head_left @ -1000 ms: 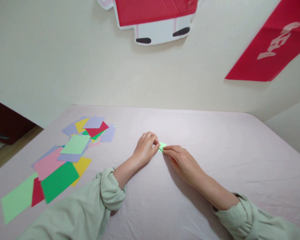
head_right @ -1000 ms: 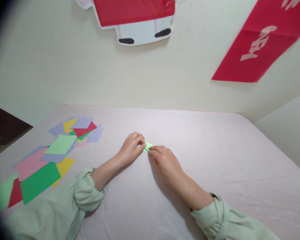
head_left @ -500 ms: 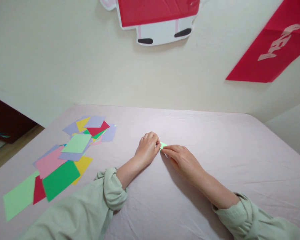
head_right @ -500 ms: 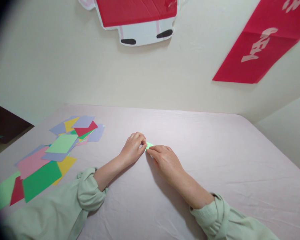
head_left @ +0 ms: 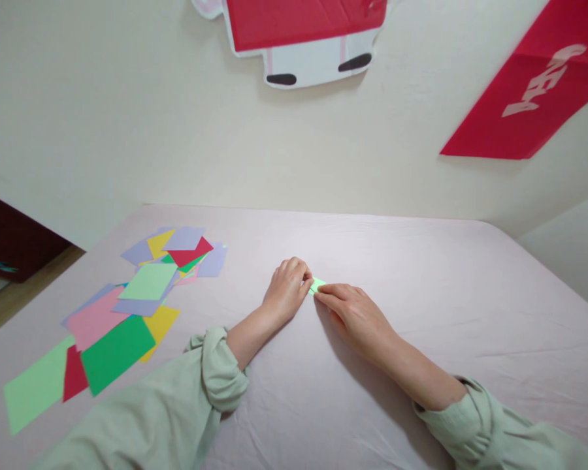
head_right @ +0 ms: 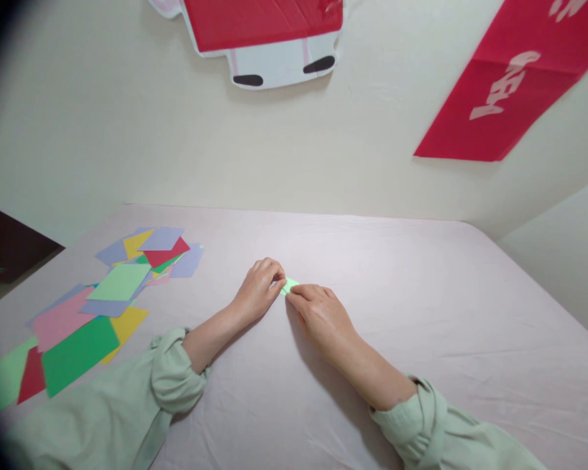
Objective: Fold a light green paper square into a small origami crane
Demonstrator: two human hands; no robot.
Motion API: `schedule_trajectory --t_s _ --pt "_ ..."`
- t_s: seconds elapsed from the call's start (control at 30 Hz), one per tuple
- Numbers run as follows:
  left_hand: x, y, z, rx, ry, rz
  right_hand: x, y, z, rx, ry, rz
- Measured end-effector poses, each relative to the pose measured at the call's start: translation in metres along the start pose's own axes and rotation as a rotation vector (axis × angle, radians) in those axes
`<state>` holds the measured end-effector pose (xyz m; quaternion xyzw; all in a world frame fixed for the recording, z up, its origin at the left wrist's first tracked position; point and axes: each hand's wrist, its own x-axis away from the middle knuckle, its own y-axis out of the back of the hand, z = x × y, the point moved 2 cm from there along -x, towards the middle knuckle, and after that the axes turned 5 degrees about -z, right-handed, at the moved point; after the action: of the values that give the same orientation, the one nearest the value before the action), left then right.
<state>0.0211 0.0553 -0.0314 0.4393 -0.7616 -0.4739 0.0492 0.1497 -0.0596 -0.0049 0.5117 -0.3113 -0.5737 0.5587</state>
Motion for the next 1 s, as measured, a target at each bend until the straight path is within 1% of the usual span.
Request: schedule_trajectory --t_s 0.1,0.17,0.2,0.3,0.43,0.6,0.87,1.0 --pt "0.004 0.007 -0.002 0.047 0.009 -0.055 0.000 0.000 0.000 0.006 -0.008 0.000" --pt "0.011 0.014 -0.007 0.029 -0.028 -0.087 0.000 0.000 0.000 0.008 -0.011 0.000" --pt "0.016 0.017 -0.010 0.005 -0.067 -0.071 0.000 0.000 0.000 0.007 -0.010 0.001" --pt "0.030 0.020 -0.019 -0.061 -0.162 0.038 -0.001 0.000 0.000 0.003 -0.008 0.002" --pt "0.039 0.016 -0.022 -0.131 -0.170 0.108 -0.001 0.001 0.000 -0.004 -0.016 0.009" --pt "0.039 0.013 -0.021 -0.131 -0.160 0.119 0.000 0.001 -0.001 -0.030 -0.019 0.010" --pt "0.045 0.012 -0.021 -0.117 -0.169 0.118 -0.001 -0.005 -0.005 -0.066 -0.018 -0.041" --pt "0.047 0.014 -0.022 -0.127 -0.154 0.101 -0.002 -0.006 -0.006 -0.079 -0.007 -0.033"
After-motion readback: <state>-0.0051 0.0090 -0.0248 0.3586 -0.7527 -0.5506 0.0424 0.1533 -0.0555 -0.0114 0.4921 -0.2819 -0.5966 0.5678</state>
